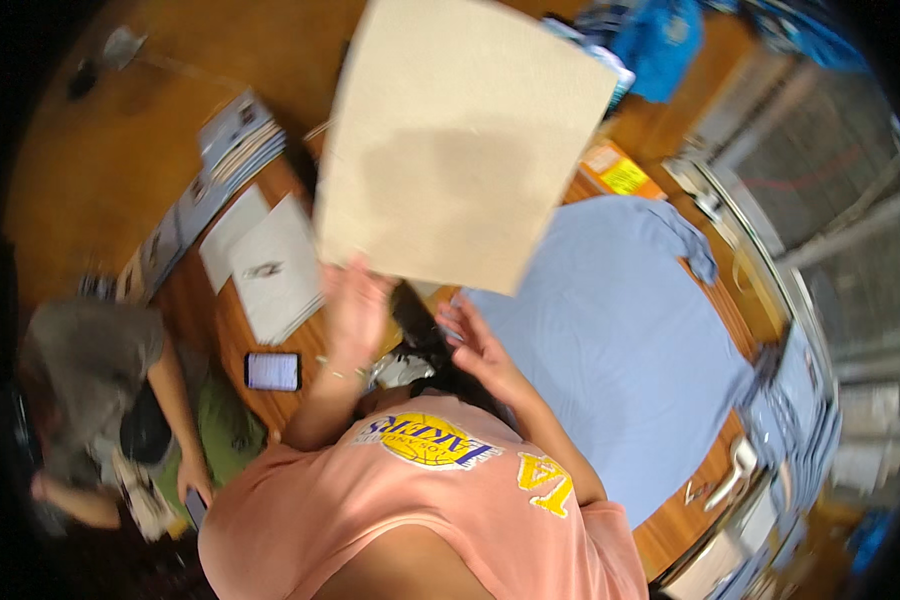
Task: The person folds blue shirts on a wooden table, uses a cardboard template to ensure size, places each folded shirt into a plastic bag, and then seals the bags.
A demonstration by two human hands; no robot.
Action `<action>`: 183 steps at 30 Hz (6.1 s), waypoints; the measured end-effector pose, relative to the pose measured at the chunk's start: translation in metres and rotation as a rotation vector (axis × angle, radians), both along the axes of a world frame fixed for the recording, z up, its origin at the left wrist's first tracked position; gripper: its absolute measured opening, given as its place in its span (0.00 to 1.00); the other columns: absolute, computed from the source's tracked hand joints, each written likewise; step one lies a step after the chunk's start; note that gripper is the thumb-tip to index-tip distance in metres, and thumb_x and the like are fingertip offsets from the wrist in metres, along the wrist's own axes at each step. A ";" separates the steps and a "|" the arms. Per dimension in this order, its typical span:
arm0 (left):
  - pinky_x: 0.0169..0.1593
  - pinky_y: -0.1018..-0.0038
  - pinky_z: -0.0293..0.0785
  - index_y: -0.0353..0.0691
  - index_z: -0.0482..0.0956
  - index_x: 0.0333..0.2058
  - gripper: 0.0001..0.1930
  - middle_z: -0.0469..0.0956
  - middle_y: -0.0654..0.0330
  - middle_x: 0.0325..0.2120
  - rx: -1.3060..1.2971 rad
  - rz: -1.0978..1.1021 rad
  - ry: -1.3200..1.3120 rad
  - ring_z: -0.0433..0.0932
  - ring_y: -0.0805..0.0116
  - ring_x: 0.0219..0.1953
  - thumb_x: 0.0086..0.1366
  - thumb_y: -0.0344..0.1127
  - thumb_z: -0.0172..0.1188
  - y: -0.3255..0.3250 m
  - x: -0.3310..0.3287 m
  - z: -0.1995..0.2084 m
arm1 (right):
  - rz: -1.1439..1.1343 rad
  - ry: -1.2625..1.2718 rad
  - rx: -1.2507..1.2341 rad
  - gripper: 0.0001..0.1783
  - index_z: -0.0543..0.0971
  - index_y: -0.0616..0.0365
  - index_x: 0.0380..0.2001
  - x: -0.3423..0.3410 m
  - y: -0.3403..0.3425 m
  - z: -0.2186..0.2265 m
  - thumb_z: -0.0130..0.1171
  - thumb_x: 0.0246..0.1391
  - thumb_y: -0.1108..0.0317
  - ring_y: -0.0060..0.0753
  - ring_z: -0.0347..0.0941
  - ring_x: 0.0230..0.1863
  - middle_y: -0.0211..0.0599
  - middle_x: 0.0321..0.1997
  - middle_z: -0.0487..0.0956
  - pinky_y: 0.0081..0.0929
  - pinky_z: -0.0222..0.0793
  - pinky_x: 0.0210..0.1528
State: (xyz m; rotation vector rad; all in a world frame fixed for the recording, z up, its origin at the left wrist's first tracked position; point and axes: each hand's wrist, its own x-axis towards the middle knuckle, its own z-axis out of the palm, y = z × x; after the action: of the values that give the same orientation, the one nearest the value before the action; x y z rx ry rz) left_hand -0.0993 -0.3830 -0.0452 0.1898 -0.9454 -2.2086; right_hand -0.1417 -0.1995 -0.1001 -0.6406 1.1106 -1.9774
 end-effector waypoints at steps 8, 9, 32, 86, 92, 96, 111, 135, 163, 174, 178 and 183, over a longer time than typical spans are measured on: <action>0.48 0.73 0.71 0.34 0.77 0.39 0.10 0.78 0.60 0.38 -0.932 -1.320 -0.257 0.76 0.70 0.41 0.60 0.31 0.58 0.093 -0.058 -0.127 | -0.979 -0.301 0.036 0.23 0.64 0.60 0.54 -0.010 0.143 -0.036 0.52 0.57 0.66 0.32 0.73 0.45 0.38 0.47 0.74 0.30 0.72 0.46; 0.47 0.72 0.71 0.35 0.77 0.37 0.08 0.79 0.59 0.35 -1.078 -1.061 -0.322 0.77 0.67 0.40 0.60 0.31 0.57 0.081 -0.064 -0.144 | -0.965 -0.330 0.206 0.22 0.64 0.61 0.54 -0.011 0.165 -0.041 0.52 0.56 0.67 0.32 0.73 0.45 0.39 0.47 0.74 0.29 0.72 0.46; 0.63 0.45 0.42 0.42 0.59 0.59 0.31 0.57 0.50 0.59 -1.586 -0.185 -0.433 0.49 0.49 0.65 0.54 0.32 0.52 0.052 -0.085 -0.169 | -0.950 -0.191 0.606 0.23 0.60 0.62 0.54 -0.065 0.134 -0.119 0.48 0.54 0.79 0.33 0.68 0.52 0.44 0.52 0.70 0.28 0.64 0.53; 0.63 0.43 0.39 0.37 0.63 0.54 0.29 0.52 0.45 0.60 -1.856 -0.314 -0.348 0.45 0.45 0.65 0.52 0.35 0.53 0.088 -0.078 -0.195 | -0.708 0.359 1.465 0.35 0.68 0.44 0.58 -0.064 0.149 -0.108 0.64 0.43 0.59 0.30 0.70 0.19 0.32 0.16 0.73 0.30 0.66 0.24; 0.51 0.60 0.64 0.37 0.73 0.42 0.17 0.70 0.49 0.44 -1.612 -0.521 -0.255 0.68 0.52 0.47 0.53 0.34 0.57 0.075 -0.039 -0.143 | -1.024 0.499 1.402 0.28 0.73 0.46 0.52 -0.021 0.178 -0.075 0.63 0.45 0.57 0.31 0.68 0.17 0.33 0.14 0.70 0.30 0.63 0.22; 0.36 0.71 0.71 0.35 0.75 0.33 0.09 0.77 0.57 0.30 -1.288 -1.251 -0.603 0.76 0.64 0.33 0.59 0.36 0.55 0.055 0.013 -0.160 | -0.706 0.127 1.219 0.13 0.78 0.60 0.29 0.078 0.267 -0.059 0.57 0.54 0.60 0.17 0.60 0.16 0.26 0.13 0.66 0.22 0.56 0.19; 0.56 0.56 0.64 0.42 0.63 0.55 0.24 0.63 0.53 0.56 0.975 -1.003 -0.503 0.64 0.58 0.57 0.66 0.48 0.45 0.144 0.033 -0.398 | -1.350 -0.887 0.334 0.27 0.63 0.43 0.54 0.291 0.386 -0.159 0.58 0.51 0.68 0.27 0.61 0.56 0.24 0.55 0.67 0.51 0.61 0.50; 0.62 0.58 0.53 0.33 0.66 0.53 0.25 0.64 0.45 0.54 -1.924 -0.698 -0.024 0.59 0.50 0.60 0.58 0.37 0.57 0.190 -0.143 -0.101 | -1.619 -0.455 0.365 0.12 0.71 0.61 0.43 0.081 0.442 -0.081 0.51 0.58 0.67 0.29 0.78 0.34 0.42 0.36 0.77 0.21 0.76 0.30; 0.58 0.57 0.58 0.38 0.72 0.44 0.16 0.72 0.57 0.47 -1.931 -0.601 0.159 0.66 0.59 0.54 0.58 0.36 0.58 0.222 -0.161 -0.209 | -1.126 0.410 2.028 0.31 0.58 0.47 0.63 0.098 0.376 -0.156 0.45 0.58 0.51 0.40 0.44 0.70 0.40 0.69 0.52 0.53 0.34 0.67; 0.56 0.64 0.61 0.37 0.72 0.42 0.13 0.72 0.54 0.46 -1.462 -0.683 -0.018 0.67 0.55 0.53 0.58 0.31 0.56 0.177 -0.120 -0.146 | -1.314 0.498 1.450 0.23 0.70 0.60 0.53 0.054 0.317 -0.060 0.54 0.55 0.64 0.44 0.62 0.58 0.45 0.56 0.69 0.39 0.55 0.59; 0.50 0.65 0.66 0.36 0.72 0.39 0.10 0.73 0.54 0.40 -1.442 -0.379 -0.298 0.70 0.54 0.46 0.59 0.32 0.56 0.104 -0.134 -0.152 | -0.864 0.591 1.060 0.16 0.75 0.61 0.45 -0.058 0.215 -0.017 0.56 0.53 0.68 0.35 0.72 0.38 0.44 0.40 0.76 0.28 0.68 0.43; 0.46 0.67 0.70 0.35 0.71 0.38 0.15 0.72 0.51 0.38 -1.249 -0.763 -0.474 0.72 0.56 0.43 0.56 0.36 0.62 0.060 -0.153 -0.175 | -0.730 1.013 1.079 0.16 0.76 0.63 0.33 -0.208 0.055 -0.060 0.57 0.49 0.59 0.45 0.75 0.38 0.48 0.35 0.72 0.33 0.71 0.38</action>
State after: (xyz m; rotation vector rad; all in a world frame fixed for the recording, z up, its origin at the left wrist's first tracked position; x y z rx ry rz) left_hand -0.2519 -0.3234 -0.2201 -0.3040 -2.8013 -1.7030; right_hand -0.3497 -0.1450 -0.1601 -0.6402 3.0292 -1.0778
